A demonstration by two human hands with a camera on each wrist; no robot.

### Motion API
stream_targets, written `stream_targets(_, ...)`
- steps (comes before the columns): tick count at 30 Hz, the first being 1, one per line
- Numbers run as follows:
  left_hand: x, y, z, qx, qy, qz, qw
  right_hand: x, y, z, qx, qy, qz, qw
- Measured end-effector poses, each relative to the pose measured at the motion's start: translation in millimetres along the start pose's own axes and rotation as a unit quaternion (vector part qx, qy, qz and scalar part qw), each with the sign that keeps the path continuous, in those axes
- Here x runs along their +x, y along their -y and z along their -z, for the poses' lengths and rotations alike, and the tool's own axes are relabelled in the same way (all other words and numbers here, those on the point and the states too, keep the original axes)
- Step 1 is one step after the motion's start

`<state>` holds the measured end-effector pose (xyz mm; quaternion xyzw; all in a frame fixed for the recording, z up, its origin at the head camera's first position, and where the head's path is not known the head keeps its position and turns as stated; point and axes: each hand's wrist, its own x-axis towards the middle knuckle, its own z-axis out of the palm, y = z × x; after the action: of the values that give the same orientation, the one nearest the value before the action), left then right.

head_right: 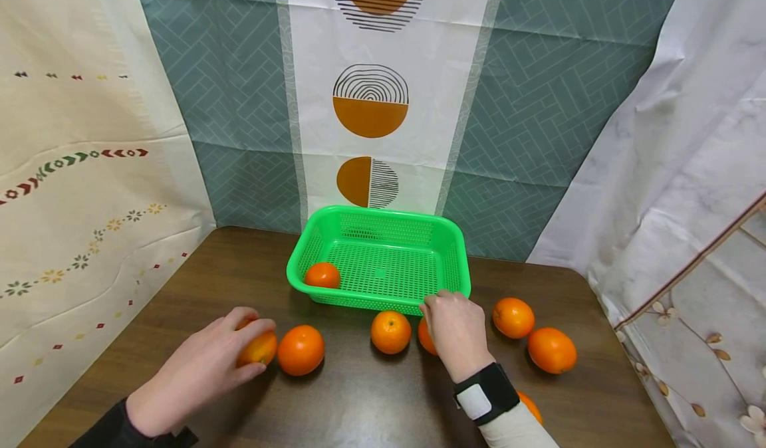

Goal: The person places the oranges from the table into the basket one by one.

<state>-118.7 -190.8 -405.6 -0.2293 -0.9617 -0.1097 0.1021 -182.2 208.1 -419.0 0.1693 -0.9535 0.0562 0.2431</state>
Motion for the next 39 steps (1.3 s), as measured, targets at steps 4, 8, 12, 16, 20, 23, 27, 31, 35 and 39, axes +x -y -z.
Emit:
stream_targets(4,2.7,0.4,1.9,0.001,-0.006,-0.004,1.0000,-0.3,0,0,0.000,0.001,0.000,1.0000)
stream_targets(8,5.9,1.0,3.8,0.004,-0.007,-0.005,1.0000,-0.3,0,0,0.000,0.001,0.000,1.0000)
stream_targets(12,9.4,1.5,6.3,0.006,-0.014,-0.003,0.9999,-0.2,0,-1,0.000,0.001,0.001,1.0000)
stream_targets(16,13.1,1.4,8.5,0.008,-0.029,-0.006,0.9995,-0.2,0,-1,-0.001,0.002,0.000,1.0000)
stream_targets(20,16.8,1.5,10.3,0.008,-0.044,-0.016,0.9989,-0.1,0,-1,-0.002,0.003,0.000,1.0000)
stream_targets(23,19.7,1.1,12.3,0.006,-0.052,-0.021,0.9984,0.1,0,-1,-0.003,0.003,0.000,1.0000)
stream_targets(27,24.1,0.4,15.9,0.001,-0.055,-0.024,0.9982,0.2,0,0,-0.004,0.004,-0.001,1.0000)
stream_targets(31,29.0,0.3,19.4,-0.004,-0.057,-0.024,0.9981,0.4,0,0,-0.003,0.005,-0.002,1.0000)
stream_targets(35,33.7,0.0,22.1,-0.008,-0.065,-0.028,0.9974,0.5,0,0,-0.001,0.007,-0.003,1.0000)
stream_targets(39,38.2,0.2,23.6,-0.011,-0.076,-0.032,0.9965,0.3,0,1,0.000,0.008,-0.004,1.0000)
